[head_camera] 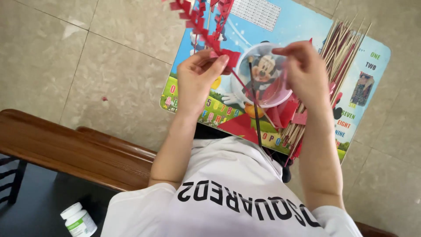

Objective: The person is seen assembling decorative red paper flowers onto wooden sticks.

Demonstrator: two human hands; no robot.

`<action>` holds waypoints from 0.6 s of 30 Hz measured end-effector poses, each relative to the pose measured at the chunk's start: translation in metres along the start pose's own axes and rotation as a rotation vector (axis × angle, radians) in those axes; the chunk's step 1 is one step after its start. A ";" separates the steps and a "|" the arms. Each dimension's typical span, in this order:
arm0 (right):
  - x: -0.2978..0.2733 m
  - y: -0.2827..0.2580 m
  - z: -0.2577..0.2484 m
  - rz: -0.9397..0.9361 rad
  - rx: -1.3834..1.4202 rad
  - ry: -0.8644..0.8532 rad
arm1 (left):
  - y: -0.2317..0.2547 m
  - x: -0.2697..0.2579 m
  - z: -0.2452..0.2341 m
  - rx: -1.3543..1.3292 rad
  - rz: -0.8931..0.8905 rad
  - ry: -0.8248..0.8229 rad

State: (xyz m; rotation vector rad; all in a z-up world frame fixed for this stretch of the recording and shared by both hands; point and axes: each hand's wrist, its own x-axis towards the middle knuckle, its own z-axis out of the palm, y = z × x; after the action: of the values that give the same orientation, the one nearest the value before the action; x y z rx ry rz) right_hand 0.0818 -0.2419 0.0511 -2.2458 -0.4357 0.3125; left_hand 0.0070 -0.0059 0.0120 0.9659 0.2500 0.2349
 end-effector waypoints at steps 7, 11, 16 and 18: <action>-0.035 -0.016 -0.006 0.155 0.954 0.151 | -0.028 0.012 0.043 -0.013 -0.001 -0.190; -0.042 -0.012 -0.006 0.142 1.148 0.105 | -0.032 0.010 0.061 0.133 0.048 -0.177; -0.047 -0.003 -0.010 0.140 1.240 0.064 | -0.036 0.007 0.068 0.118 0.067 -0.173; -0.049 0.001 -0.012 0.132 1.278 0.050 | -0.035 0.008 0.068 0.174 0.100 -0.150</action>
State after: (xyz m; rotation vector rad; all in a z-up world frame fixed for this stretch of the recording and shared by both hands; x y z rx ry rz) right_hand 0.0414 -0.2703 0.0619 -1.0204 -0.0009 0.4342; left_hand 0.0389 -0.0752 0.0187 1.1650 0.0853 0.2339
